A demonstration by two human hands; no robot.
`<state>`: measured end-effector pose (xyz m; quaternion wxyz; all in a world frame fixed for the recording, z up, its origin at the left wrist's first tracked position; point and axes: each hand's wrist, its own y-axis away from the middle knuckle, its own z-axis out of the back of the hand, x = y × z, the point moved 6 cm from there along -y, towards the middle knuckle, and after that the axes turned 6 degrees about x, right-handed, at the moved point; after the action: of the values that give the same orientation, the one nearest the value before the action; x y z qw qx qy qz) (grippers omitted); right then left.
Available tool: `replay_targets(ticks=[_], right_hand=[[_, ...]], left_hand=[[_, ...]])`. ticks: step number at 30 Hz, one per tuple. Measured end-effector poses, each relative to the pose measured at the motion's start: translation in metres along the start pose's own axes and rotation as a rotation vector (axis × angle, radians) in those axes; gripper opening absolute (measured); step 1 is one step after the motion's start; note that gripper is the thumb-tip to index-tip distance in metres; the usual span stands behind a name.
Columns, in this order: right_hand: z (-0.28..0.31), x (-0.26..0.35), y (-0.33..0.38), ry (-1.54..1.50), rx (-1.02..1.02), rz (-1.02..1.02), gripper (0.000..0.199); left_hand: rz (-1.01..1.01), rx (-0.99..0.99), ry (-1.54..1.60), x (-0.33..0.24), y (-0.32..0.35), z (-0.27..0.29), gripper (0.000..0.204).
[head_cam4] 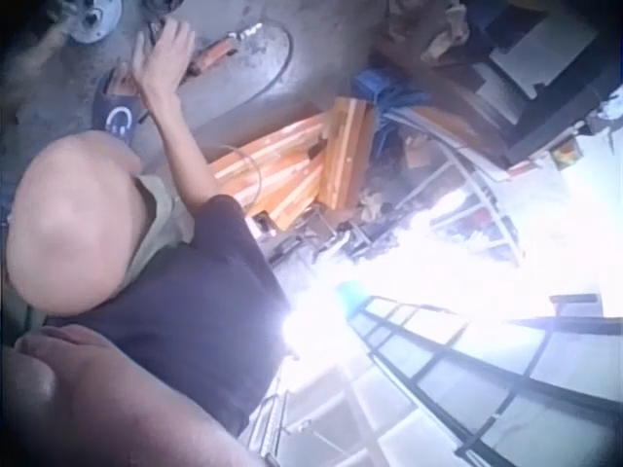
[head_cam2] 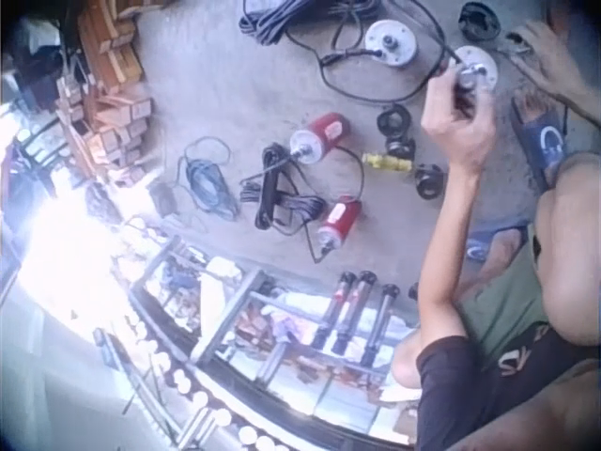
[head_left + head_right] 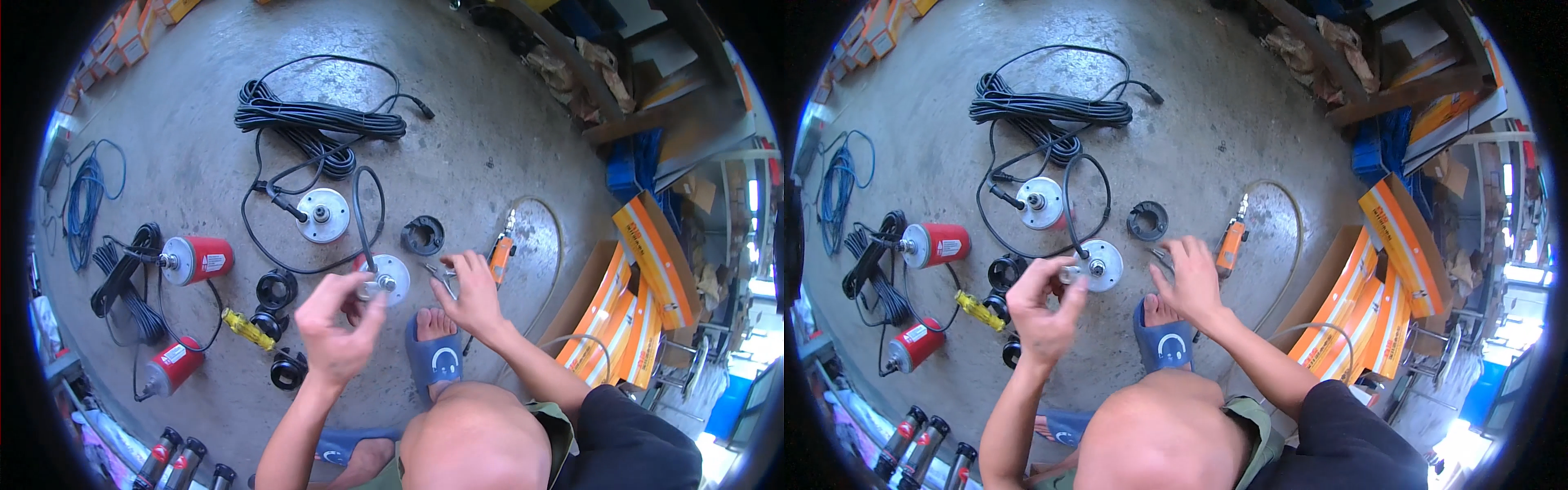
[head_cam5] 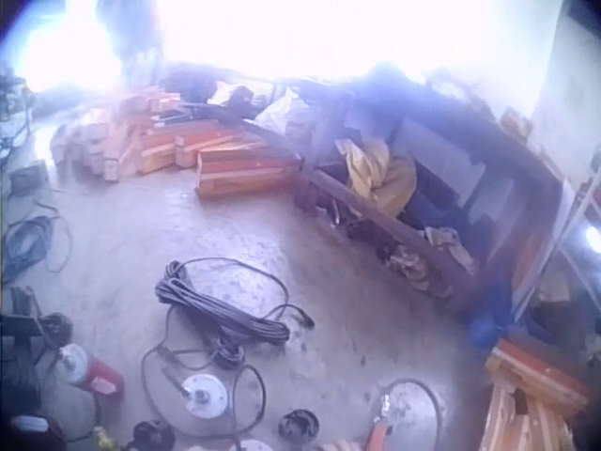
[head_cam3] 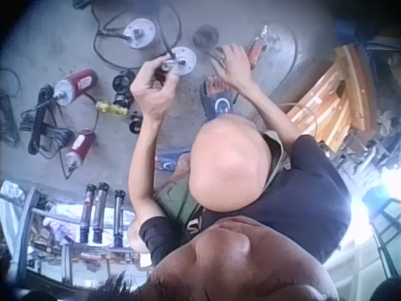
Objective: The person assembles pump motors by attaching components and using pliers to secure wires and parts.
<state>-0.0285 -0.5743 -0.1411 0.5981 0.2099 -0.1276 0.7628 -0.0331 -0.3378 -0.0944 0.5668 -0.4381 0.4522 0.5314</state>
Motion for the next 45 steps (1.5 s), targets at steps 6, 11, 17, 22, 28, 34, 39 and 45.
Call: replay_targets(ticks=[6,11,17,22,28,34,39,45], right_hand=[[0.007,0.045,-0.028,-0.862,0.373,-0.086,0.030],[-0.003,0.047,-0.034,-1.046,0.505,-0.107,0.035],[-0.007,0.051,-0.035,-1.119,0.565,-0.158,0.033],[-0.012,0.048,-0.033,-1.188,0.514,-0.148,0.031],[-0.008,0.054,-0.033,-1.163,0.425,-0.077,0.026],[-0.013,0.054,-0.029,-1.154,0.415,-0.083,0.026],[-0.013,0.054,-0.029,-1.155,0.418,-0.077,0.027],[-0.013,0.054,-0.028,-1.131,0.413,-0.077,0.028]], left_hand=[[0.551,0.067,0.716,0.050,0.012,-0.006,0.022],[0.475,0.208,0.361,0.039,-0.001,-0.009,0.025],[0.508,0.265,0.347,0.028,-0.010,-0.008,0.018],[0.459,0.259,0.367,0.033,-0.013,-0.012,0.021],[0.462,0.196,0.391,0.034,-0.009,-0.014,0.017],[0.411,0.195,0.347,0.036,-0.006,-0.015,0.017],[0.379,0.254,0.166,0.036,-0.009,-0.013,0.013],[0.372,0.281,0.099,0.026,-0.014,-0.013,0.014]])
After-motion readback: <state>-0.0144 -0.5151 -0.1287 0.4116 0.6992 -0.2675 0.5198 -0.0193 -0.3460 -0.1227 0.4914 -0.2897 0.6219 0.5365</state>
